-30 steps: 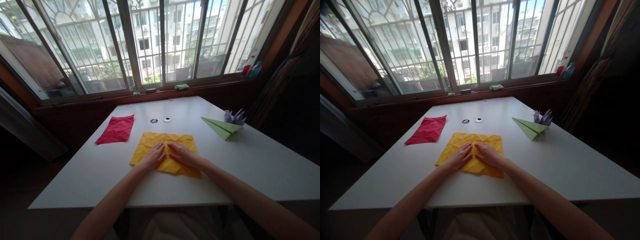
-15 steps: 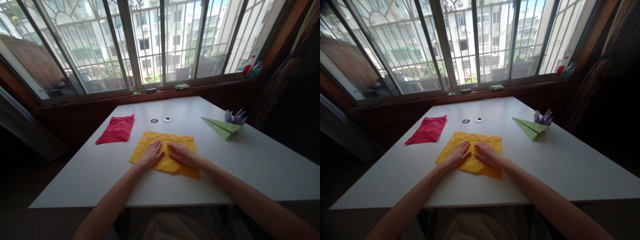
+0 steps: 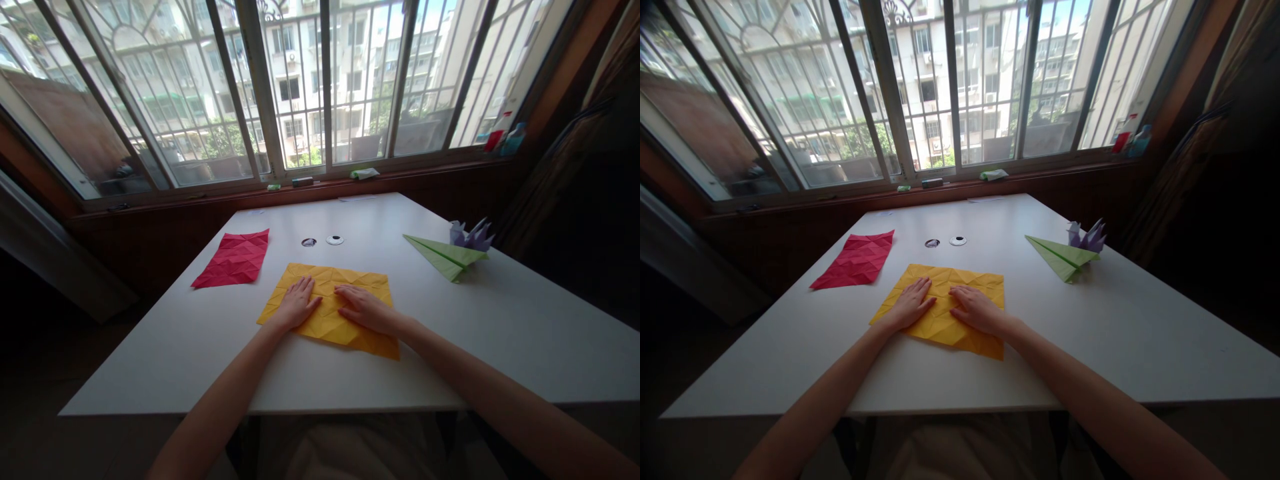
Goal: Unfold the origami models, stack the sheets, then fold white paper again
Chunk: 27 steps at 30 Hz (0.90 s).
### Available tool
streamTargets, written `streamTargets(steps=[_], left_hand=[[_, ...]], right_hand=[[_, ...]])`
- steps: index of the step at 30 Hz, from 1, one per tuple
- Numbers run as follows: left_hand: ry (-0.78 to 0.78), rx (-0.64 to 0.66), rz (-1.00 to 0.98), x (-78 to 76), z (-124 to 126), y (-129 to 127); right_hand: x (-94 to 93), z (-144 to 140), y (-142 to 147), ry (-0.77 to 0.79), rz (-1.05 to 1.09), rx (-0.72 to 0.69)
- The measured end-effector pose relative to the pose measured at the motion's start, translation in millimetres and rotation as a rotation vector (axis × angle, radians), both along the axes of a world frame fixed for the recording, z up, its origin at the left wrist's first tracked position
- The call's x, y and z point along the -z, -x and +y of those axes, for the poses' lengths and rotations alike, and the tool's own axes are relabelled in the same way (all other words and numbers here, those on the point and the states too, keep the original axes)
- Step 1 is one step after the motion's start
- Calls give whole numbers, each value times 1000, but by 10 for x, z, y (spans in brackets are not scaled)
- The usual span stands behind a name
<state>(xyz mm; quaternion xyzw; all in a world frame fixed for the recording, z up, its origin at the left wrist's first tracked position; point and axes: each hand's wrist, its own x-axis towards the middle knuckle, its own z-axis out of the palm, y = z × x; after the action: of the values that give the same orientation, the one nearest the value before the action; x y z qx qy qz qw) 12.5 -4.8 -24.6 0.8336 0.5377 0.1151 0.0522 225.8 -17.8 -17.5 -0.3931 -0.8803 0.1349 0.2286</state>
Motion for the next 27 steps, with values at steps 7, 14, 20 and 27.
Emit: streamTargets(steps=[7, 14, 20, 27], left_hand=[[-71, -50, 18, 1, 23, 52], [-234, -77, 16, -143, -109, -5], [-167, 183, -70, -61, -217, -222], [49, 136, 14, -19, -235, -212]], right_hand=[[-52, -23, 11, 4, -63, 6], [-31, -1, 19, -75, -134, 148], [55, -75, 120, -125, -120, 11], [141, -118, 124, -57, -277, -43]])
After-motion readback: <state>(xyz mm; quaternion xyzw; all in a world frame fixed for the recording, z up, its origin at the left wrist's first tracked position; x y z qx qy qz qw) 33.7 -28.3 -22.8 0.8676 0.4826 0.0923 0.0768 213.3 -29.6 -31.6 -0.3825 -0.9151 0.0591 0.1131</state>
